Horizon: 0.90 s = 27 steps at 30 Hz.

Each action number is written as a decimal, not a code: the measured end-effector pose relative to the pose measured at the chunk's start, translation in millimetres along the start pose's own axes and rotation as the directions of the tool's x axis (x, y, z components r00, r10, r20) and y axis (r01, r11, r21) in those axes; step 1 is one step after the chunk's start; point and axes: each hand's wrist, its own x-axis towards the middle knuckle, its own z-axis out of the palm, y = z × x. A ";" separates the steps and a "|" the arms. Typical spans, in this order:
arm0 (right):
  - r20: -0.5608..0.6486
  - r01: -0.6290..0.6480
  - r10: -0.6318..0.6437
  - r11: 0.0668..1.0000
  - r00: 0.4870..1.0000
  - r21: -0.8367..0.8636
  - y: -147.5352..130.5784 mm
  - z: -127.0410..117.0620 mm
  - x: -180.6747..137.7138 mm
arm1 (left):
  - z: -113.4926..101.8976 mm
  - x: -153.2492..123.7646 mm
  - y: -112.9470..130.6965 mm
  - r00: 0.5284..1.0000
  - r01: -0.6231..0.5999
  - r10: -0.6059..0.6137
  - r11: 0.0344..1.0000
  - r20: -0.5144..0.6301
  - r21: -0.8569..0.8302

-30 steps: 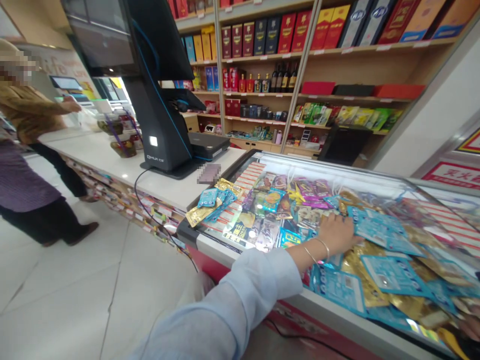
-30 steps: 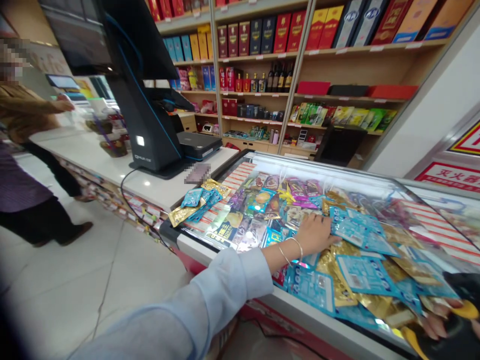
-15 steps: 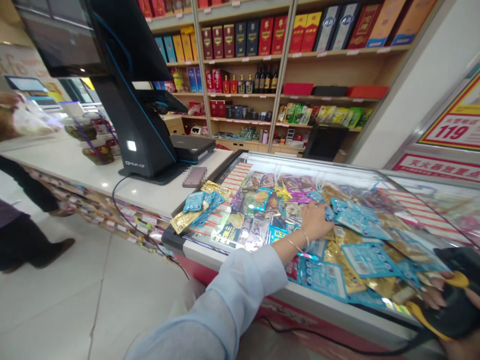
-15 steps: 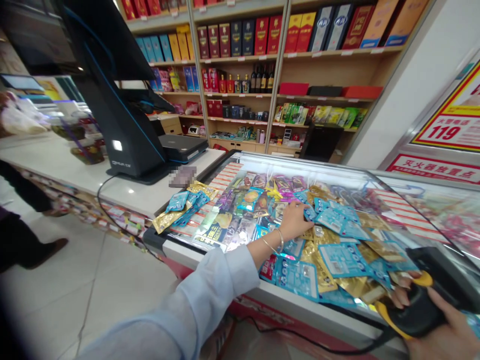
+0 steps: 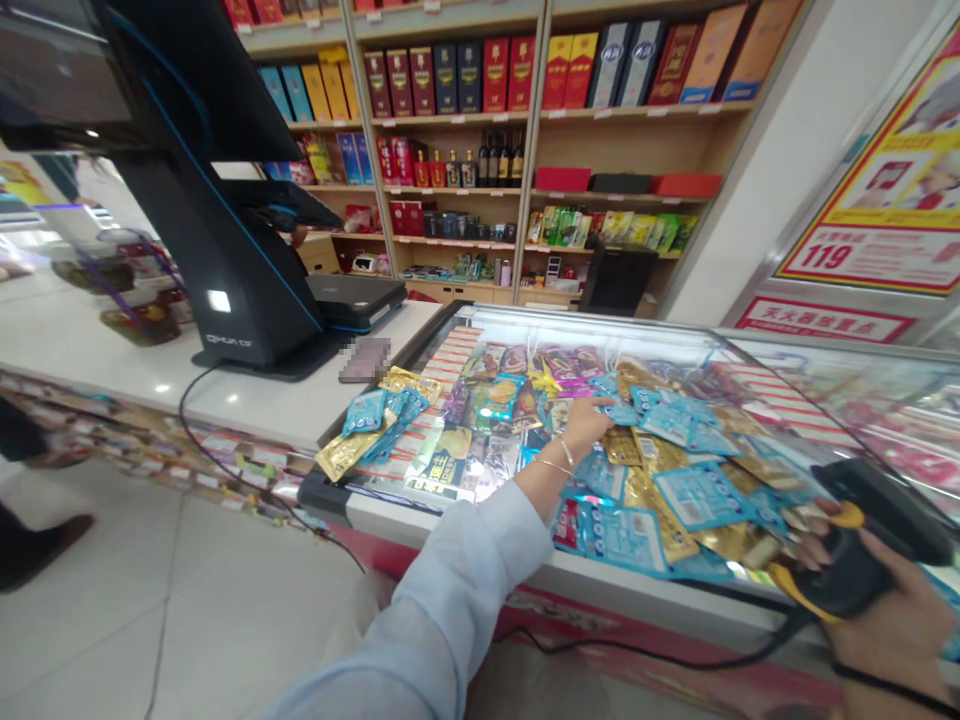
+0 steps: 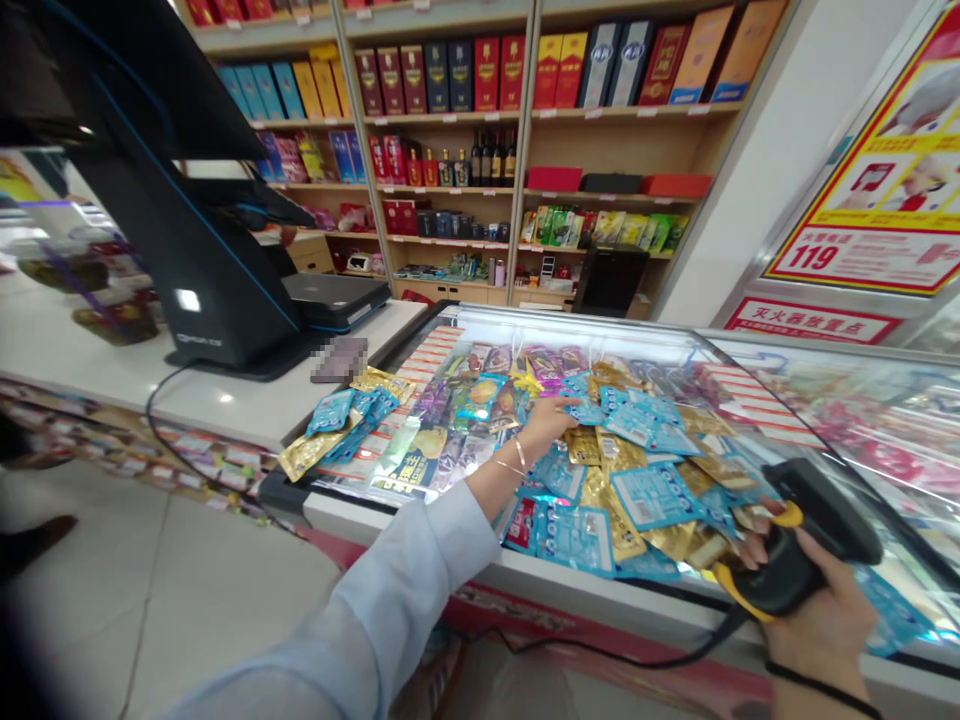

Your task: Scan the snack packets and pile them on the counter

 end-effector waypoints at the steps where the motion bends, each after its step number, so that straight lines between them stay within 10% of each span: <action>1: -0.003 -0.041 0.041 0.998 0.999 0.040 1.0 -1.3 0.7 | -3.3 0.3 1.6 1.000 0.003 -0.003 1.000 -0.017 -0.018; 8: 0.096 0.002 -0.008 0.998 0.995 0.067 -9.6 16.8 0.8 | -53.6 5.5 24.5 0.952 -0.234 0.231 0.972 -0.201 0.012; 17: 0.434 0.076 -0.152 0.980 0.888 0.186 -24.2 145.8 5.5 | -150.6 22.7 7.8 0.844 -0.358 0.399 0.917 -0.359 0.177; 22: 0.635 0.057 -0.077 0.997 0.768 0.051 12.6 202.4 11.8 | -165.8 23.8 -9.0 0.764 -0.435 0.505 0.863 -0.401 0.258; 27: 0.737 0.297 -0.052 0.933 0.674 -0.206 44.6 213.0 12.4 | -166.6 23.5 -8.9 0.730 -0.496 0.543 0.838 -0.414 0.225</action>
